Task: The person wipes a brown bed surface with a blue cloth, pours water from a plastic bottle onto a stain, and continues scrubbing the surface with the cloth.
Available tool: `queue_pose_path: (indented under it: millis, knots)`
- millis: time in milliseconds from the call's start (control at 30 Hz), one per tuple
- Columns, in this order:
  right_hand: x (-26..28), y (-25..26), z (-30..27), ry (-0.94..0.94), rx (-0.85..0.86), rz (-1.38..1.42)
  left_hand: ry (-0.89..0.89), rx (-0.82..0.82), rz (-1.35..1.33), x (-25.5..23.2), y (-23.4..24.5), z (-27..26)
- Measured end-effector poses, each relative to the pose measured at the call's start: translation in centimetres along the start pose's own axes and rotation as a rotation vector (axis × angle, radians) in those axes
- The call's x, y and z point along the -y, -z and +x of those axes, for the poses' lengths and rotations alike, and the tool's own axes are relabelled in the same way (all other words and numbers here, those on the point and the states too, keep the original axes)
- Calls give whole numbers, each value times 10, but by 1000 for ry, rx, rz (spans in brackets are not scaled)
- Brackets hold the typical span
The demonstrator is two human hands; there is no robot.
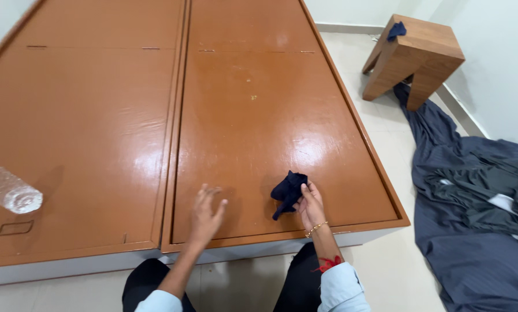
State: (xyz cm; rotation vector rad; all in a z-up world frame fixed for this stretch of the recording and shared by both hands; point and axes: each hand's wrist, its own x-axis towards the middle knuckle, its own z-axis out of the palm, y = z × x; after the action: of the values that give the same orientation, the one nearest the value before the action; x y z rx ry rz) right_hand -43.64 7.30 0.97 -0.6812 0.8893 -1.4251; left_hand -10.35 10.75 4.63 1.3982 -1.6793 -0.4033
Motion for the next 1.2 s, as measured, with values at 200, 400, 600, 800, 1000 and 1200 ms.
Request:
queue_pose_path:
  millis: [200, 400, 600, 800, 1000, 1200]
  knots:
    - [25, -110, -15, 163, 156, -813, -14, 7, -129, -40, 6, 3]
    - [21, -145, -37, 571, 304, -1203, 74, -62, -84, 2, 21, -17]
    - [-42, -114, -39, 307, 285, -748, 144, -11, 67, 21, 50, -36]
    - [-49, -117, -46, -265, 821, 623, 397, 44, -847, -1, 22, -23]
    - [-66, -158, -72, -295, 974, -81, 509, 485, -1210, -44, 17, -28]
    - [-88, -179, -102, 423, 499, -637, 214, 106, -1247, -59, 20, -40]
